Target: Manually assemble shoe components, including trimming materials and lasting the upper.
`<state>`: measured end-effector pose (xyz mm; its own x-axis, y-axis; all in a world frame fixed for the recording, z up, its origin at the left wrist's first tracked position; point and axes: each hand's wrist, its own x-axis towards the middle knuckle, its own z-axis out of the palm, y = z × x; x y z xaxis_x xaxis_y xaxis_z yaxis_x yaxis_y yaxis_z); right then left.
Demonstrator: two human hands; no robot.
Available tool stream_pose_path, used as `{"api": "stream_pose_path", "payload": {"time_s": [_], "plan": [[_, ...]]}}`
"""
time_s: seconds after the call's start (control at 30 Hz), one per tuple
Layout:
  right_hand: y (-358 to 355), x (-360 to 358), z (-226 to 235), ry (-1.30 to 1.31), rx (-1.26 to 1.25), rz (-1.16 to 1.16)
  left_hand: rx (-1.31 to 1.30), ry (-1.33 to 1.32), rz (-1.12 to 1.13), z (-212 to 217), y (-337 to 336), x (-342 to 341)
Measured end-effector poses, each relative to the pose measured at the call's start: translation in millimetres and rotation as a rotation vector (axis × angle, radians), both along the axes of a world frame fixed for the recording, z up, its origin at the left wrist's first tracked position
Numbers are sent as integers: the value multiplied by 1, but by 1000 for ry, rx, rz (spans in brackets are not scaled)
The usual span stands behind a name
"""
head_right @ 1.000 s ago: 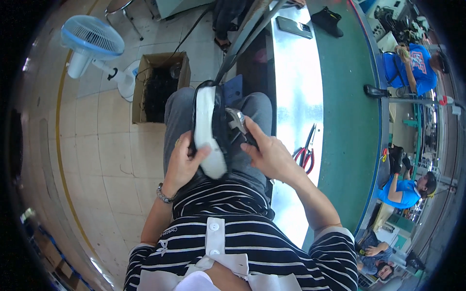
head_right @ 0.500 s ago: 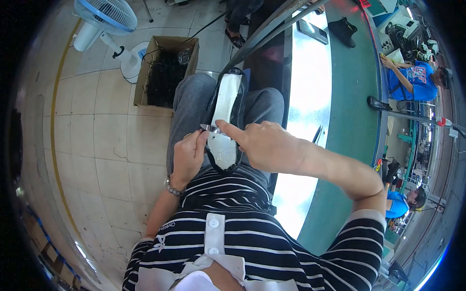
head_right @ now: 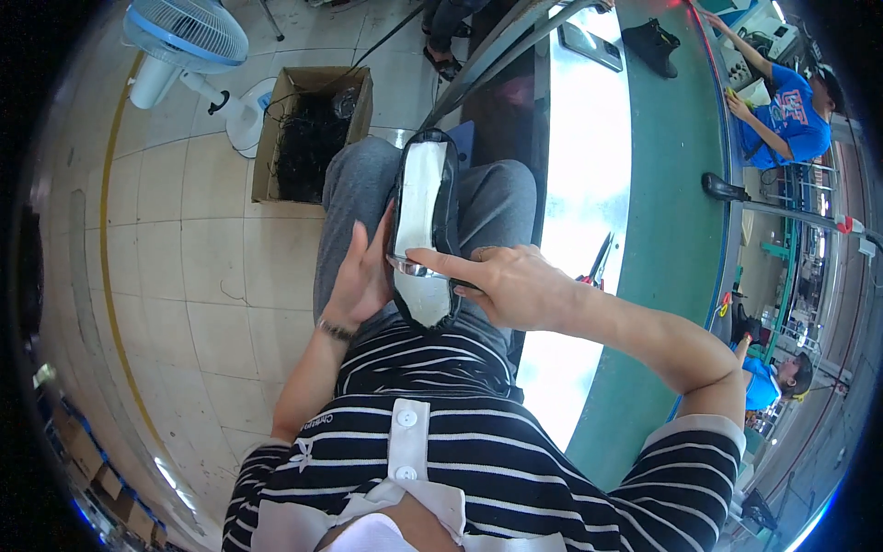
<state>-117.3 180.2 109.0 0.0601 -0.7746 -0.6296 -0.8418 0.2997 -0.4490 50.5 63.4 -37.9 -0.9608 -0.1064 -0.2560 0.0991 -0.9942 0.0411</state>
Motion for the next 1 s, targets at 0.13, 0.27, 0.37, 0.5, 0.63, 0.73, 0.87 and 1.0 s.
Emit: {"api": "stream_pose_path", "payload": {"time_s": [0.13, 0.27, 0.37, 0.5, 0.63, 0.73, 0.87, 1.0], "plan": [[12, -1, -9, -8, -86, -18, -149, -146, -88, -16, 6, -27], [13, -2, -7, -10, -170, -29, -281, -155, -12, 3, 8, -35], [-5, -7, 16, -32, -70, -9, -420, -175, 37, 6, 9, -37], [-49, -11, 66, 164, -82, 223, -470, -176, 22, 3, 1, -29], [-65, -35, 27, 165, -558, 170, -546, -151, -41, 7, -4, -33], [-85, -37, 29, 457, -174, 272, -565, -154, -16, 11, -8, -35], [-74, -38, 28, 418, -309, 248, -559, -181, -121, 21, -21, -27], [-50, -44, -11, 437, -244, 219, -545, -169, -163, 11, -20, -29]]}}
